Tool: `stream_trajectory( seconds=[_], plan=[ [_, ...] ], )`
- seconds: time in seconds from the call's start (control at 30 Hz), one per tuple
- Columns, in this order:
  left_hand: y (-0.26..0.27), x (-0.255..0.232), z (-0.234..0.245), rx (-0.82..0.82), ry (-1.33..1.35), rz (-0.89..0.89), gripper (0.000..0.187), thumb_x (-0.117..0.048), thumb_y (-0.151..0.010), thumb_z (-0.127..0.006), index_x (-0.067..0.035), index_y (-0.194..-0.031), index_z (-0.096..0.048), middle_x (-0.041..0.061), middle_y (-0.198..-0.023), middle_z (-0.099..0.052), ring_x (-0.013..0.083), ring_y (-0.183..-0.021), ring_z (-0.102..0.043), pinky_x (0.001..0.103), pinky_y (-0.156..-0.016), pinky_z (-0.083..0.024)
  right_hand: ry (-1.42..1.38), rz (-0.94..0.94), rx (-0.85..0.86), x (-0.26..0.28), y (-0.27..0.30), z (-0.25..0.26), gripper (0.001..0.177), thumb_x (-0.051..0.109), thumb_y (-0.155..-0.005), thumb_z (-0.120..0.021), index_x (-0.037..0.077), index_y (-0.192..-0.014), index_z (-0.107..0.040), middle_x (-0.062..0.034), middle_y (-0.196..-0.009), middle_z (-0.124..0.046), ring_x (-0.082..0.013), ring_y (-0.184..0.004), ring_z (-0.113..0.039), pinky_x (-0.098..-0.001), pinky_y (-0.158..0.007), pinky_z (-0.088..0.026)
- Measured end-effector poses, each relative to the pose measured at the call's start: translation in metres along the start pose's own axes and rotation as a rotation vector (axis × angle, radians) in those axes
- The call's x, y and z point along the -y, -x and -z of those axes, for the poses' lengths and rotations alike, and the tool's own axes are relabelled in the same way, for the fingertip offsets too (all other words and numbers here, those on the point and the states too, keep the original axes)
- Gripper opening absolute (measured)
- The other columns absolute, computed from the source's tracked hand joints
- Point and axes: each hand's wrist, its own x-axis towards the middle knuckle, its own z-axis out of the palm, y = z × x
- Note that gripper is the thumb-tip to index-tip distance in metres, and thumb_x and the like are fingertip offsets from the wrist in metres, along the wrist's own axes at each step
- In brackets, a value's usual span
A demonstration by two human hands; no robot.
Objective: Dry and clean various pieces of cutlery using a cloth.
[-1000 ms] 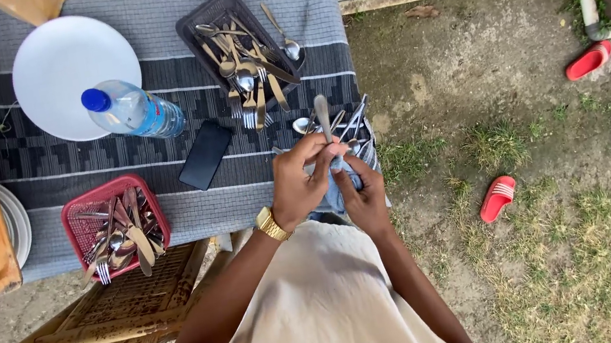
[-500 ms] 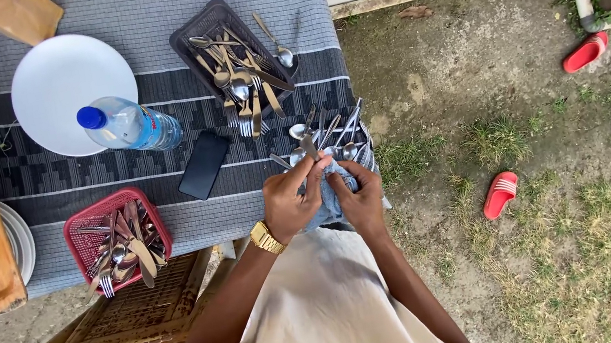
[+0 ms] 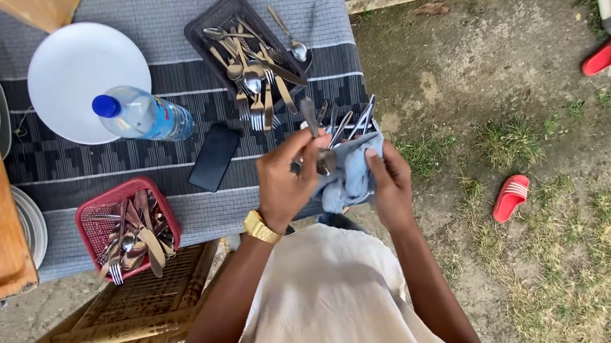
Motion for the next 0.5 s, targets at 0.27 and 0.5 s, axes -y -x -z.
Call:
stream_trajectory(
  seconds=[0.27,0.5],
  plan=[
    [0.013,0.003,-0.021,0.01,0.088,-0.03,0.015,-0.002,-0.1,-0.067,0.002,-0.114,-0.072,0.014,-0.105,-0.078,0.0223,-0.093,-0.08,0.029,-0.075,-0.065,0.525,0.186,0.079,0.014,0.009,-0.045,0.027,0.0,-0.092,-0.067,0.003,-0.119,-0.066,0.0042,-0.082,-0.057,-0.0014,-0.069,-0.049,-0.0212,-0.055,-0.039],
    [0.016,0.002,-0.017,-0.076,0.005,-0.167,0.015,0.002,-0.1,-0.066,0.002,-0.114,-0.071,0.014,-0.106,-0.078,0.0211,-0.093,-0.08,0.029,-0.074,-0.064,0.368,-0.004,0.022,-0.035,0.008,-0.022,0.014,0.006,-0.097,-0.076,0.002,-0.088,-0.067,0.0079,-0.07,-0.051,0.0,-0.062,-0.04,-0.0229,-0.05,-0.029]
  ],
)
